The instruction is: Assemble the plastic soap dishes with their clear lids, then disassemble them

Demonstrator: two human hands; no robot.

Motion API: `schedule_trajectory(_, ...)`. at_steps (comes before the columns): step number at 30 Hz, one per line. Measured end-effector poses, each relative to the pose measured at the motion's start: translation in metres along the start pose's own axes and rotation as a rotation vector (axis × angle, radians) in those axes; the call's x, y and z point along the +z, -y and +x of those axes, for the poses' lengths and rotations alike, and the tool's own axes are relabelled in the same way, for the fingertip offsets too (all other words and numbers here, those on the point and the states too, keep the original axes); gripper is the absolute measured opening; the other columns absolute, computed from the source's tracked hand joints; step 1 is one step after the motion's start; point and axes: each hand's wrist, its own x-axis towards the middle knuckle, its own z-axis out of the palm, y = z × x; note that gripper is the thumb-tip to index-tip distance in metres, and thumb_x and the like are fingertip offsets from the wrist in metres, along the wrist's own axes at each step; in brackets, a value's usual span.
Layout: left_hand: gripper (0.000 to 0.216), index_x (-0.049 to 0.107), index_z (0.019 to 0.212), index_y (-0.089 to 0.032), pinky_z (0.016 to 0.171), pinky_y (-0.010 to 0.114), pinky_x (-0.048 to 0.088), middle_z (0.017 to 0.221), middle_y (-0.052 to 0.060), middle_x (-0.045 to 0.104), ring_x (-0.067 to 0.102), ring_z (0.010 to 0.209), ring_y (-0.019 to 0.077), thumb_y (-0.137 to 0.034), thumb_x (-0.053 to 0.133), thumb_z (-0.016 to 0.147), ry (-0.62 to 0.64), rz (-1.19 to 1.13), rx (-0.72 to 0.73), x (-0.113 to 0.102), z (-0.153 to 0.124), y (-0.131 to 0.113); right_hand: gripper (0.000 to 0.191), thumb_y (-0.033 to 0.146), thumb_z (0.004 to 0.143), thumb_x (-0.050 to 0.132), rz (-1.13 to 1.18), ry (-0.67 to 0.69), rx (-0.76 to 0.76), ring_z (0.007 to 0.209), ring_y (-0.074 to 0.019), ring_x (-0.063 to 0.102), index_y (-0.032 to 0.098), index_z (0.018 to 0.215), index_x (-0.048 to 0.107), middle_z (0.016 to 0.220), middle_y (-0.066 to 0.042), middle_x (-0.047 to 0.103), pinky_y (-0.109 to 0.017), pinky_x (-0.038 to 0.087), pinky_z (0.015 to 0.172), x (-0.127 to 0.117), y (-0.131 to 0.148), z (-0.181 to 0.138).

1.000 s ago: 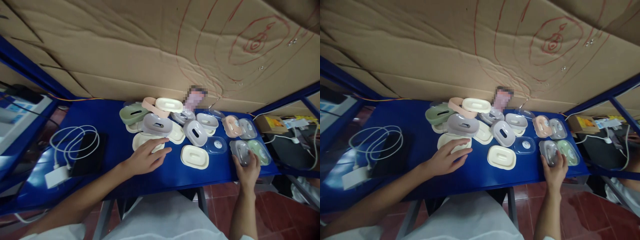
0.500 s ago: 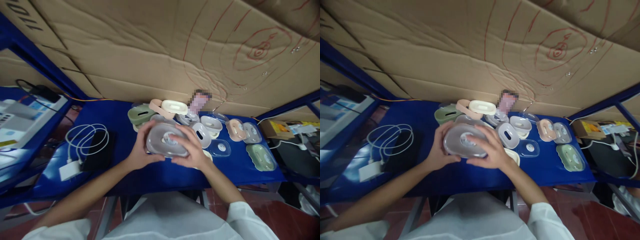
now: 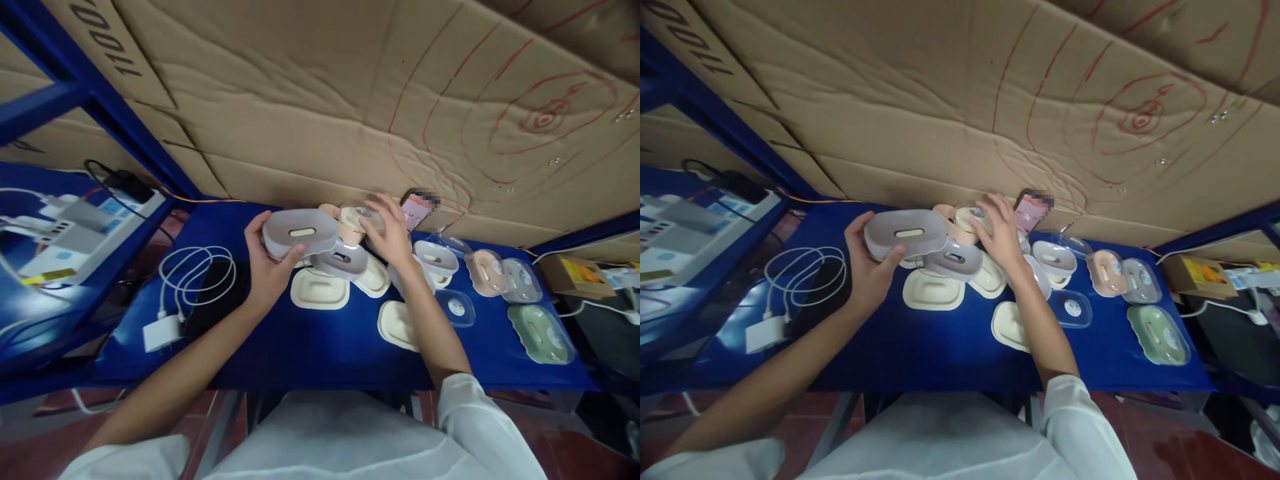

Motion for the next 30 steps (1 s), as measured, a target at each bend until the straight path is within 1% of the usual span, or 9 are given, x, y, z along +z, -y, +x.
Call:
schedule_trajectory(2, 0.080, 0.047, 0.150, -0.031, 0.112, 0.046, 0.054, 0.146, 0.007, 0.054, 0.061, 0.131, 0.0277, -0.055, 0.086, 0.085, 0.026, -0.011, 0.008, 0.001, -0.003, -0.003, 0.048, 0.056, 0.108, 0.051, 0.058, 0.056, -0.064, 0.146, -0.0286, 0.054, 0.023, 0.138, 0.068, 0.151, -0.016, 0.062, -0.053, 0.040, 0.124, -0.007, 0.017, -0.002)
schedule_trajectory(6, 0.080, 0.047, 0.151, -0.029, 0.109, 0.049, 0.057, 0.146, 0.008, 0.056, 0.062, 0.129, 0.0299, -0.063, 0.081, 0.088, 0.119, -0.015, 0.057, 0.001, -0.008, -0.012, 0.048, 0.056, 0.106, 0.059, 0.202, 0.359, -0.284, 0.147, -0.0252, 0.054, 0.029, 0.146, 0.063, 0.153, -0.008, 0.063, -0.048, 0.039, 0.124, -0.019, 0.061, -0.008)
schedule_trajectory(9, 0.085, 0.044, 0.154, -0.029, 0.110, 0.051, 0.058, 0.147, 0.009, 0.056, 0.063, 0.130, 0.0324, -0.069, 0.079, 0.087, 0.166, -0.025, 0.075, 0.001, -0.010, -0.016, 0.039, 0.049, 0.106, 0.063, 0.150, 0.459, -0.317, 0.141, -0.0241, 0.060, 0.033, 0.141, 0.067, 0.147, -0.004, 0.069, -0.046, 0.035, 0.123, -0.018, 0.078, -0.014)
schedule_trajectory(14, 0.100, 0.036, 0.161, -0.032, 0.121, 0.055, 0.049, 0.157, 0.013, 0.050, 0.055, 0.143, 0.0353, -0.066, 0.086, 0.081, 0.213, -0.087, 0.063, 0.003, -0.010, -0.014, 0.031, 0.043, 0.111, 0.053, 0.170, 0.381, -0.256, 0.130, -0.0219, 0.067, 0.032, 0.133, 0.072, 0.132, -0.002, 0.077, -0.042, 0.041, 0.116, -0.014, 0.077, -0.016)
schedule_trajectory(16, 0.102, 0.033, 0.162, -0.031, 0.124, 0.056, 0.045, 0.163, 0.015, 0.044, 0.050, 0.150, 0.0360, -0.061, 0.088, 0.081, 0.228, -0.079, 0.052, 0.005, -0.011, -0.012, 0.032, 0.044, 0.111, 0.052, 0.200, 0.321, -0.242, 0.122, -0.0219, 0.070, 0.028, 0.128, 0.074, 0.124, -0.003, 0.080, -0.041, 0.044, 0.112, -0.016, 0.073, -0.013)
schedule_trajectory(18, 0.101, 0.033, 0.162, -0.030, 0.124, 0.056, 0.045, 0.163, 0.017, 0.044, 0.049, 0.150, 0.0351, -0.057, 0.089, 0.082, 0.223, -0.069, 0.042, 0.007, -0.012, -0.011, 0.034, 0.046, 0.111, 0.051, 0.191, 0.269, -0.225, 0.118, -0.0223, 0.071, 0.027, 0.125, 0.075, 0.121, -0.005, 0.080, -0.041, 0.046, 0.110, -0.020, 0.068, -0.010)
schedule_trajectory(22, 0.085, 0.042, 0.154, -0.031, 0.118, 0.054, 0.052, 0.151, 0.012, 0.056, 0.059, 0.140, 0.0317, -0.052, 0.088, 0.085, 0.152, -0.059, 0.019, 0.008, -0.011, -0.011, 0.032, 0.047, 0.109, 0.055, 0.001, 0.196, -0.140, 0.120, -0.0257, 0.069, 0.027, 0.125, 0.075, 0.124, -0.006, 0.079, -0.047, 0.044, 0.112, -0.027, 0.049, -0.005)
schedule_trajectory(26, 0.073, 0.044, 0.150, -0.033, 0.111, 0.050, 0.059, 0.149, 0.008, 0.054, 0.063, 0.135, 0.0298, -0.048, 0.084, 0.091, 0.072, -0.013, 0.039, 0.007, -0.010, -0.012, 0.029, 0.042, 0.109, 0.057, -0.184, 0.198, -0.100, 0.124, -0.0305, 0.067, 0.025, 0.123, 0.076, 0.127, -0.008, 0.077, -0.058, 0.037, 0.119, -0.026, 0.020, -0.005)
schedule_trajectory(30, 0.075, 0.046, 0.148, -0.030, 0.122, 0.057, 0.049, 0.153, 0.008, 0.049, 0.052, 0.146, 0.0335, -0.048, 0.086, 0.088, 0.019, 0.061, 0.093, 0.006, -0.010, -0.012, 0.029, 0.038, 0.109, 0.055, -0.183, 0.200, -0.133, 0.140, -0.0314, 0.058, 0.026, 0.127, 0.075, 0.143, -0.011, 0.069, -0.062, 0.029, 0.127, -0.027, 0.014, -0.006)
